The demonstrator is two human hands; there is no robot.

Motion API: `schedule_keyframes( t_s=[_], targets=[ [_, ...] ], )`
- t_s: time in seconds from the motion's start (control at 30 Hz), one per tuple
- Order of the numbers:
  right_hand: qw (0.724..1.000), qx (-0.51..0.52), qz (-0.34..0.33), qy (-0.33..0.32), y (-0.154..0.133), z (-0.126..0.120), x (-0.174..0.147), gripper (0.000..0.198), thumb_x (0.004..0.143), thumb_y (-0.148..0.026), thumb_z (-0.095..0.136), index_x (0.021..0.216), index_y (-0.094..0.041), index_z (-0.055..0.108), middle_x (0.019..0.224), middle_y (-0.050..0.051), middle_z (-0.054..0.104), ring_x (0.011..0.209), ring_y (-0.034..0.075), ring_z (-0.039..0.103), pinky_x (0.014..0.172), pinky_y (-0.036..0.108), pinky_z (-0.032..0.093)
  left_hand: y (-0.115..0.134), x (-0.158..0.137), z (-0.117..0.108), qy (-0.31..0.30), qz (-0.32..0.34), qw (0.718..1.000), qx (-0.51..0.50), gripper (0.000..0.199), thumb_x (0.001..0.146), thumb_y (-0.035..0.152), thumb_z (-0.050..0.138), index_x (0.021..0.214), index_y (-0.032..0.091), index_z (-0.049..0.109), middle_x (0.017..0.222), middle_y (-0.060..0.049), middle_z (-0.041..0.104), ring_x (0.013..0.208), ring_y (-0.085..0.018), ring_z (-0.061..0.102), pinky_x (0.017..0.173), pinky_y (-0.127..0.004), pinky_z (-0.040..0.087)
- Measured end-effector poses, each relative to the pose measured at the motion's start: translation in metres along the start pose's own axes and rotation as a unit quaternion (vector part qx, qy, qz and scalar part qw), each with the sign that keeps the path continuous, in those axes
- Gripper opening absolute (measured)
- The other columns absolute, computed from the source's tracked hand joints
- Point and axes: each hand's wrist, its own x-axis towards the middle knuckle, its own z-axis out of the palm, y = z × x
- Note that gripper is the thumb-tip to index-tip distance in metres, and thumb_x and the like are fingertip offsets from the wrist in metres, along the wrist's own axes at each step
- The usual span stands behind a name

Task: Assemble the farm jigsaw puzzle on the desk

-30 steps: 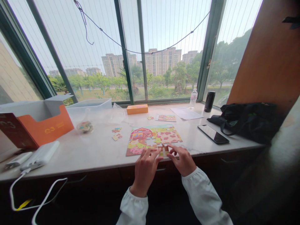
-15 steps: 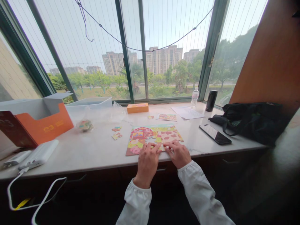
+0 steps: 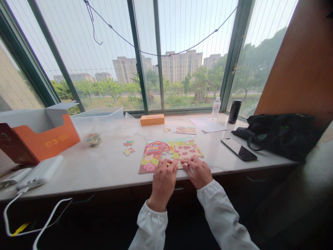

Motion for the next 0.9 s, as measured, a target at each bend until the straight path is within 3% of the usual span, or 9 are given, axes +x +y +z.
schedule_keyframes(
  t_s=[0.47,0.73,0.9],
  targets=[
    [0.998,0.007,-0.006,0.066,0.004,0.005,-0.008,0.031,0.094,-0.039,0.051,0.116,-0.026,0.07,0.105,0.006,0.065,0.094,0.019,0.059,0.087,0.031,0.042,0.001,-0.003,-0.001,0.005,-0.004,1.0,-0.015,0.022,0.097,0.028,0.05,0.106,0.026,0.07,0.1,-0.004,0.065,0.098,-0.021,0.055,0.085,-0.035,0.045],
    [0.998,0.036,-0.021,0.047,0.004,-0.005,-0.021,0.027,0.092,-0.041,0.054,0.103,-0.028,0.075,0.102,0.007,0.065,0.094,0.021,0.058,0.088,0.035,0.045,0.009,-0.008,-0.005,0.005,0.016,0.998,-0.054,0.023,0.095,0.036,0.054,0.108,0.026,0.07,0.103,-0.005,0.067,0.099,-0.022,0.057,0.086,-0.037,0.046],
    [0.996,0.063,-0.02,0.06,0.003,-0.007,-0.029,0.028,0.092,-0.037,0.054,0.109,-0.026,0.073,0.102,0.008,0.065,0.094,0.023,0.058,0.089,0.038,0.046,0.011,-0.012,-0.008,0.006,0.0,0.999,-0.048,0.034,0.085,0.04,0.068,0.115,0.025,0.068,0.112,-0.007,0.068,0.105,-0.026,0.057,0.092,-0.042,0.046]
  ],
)
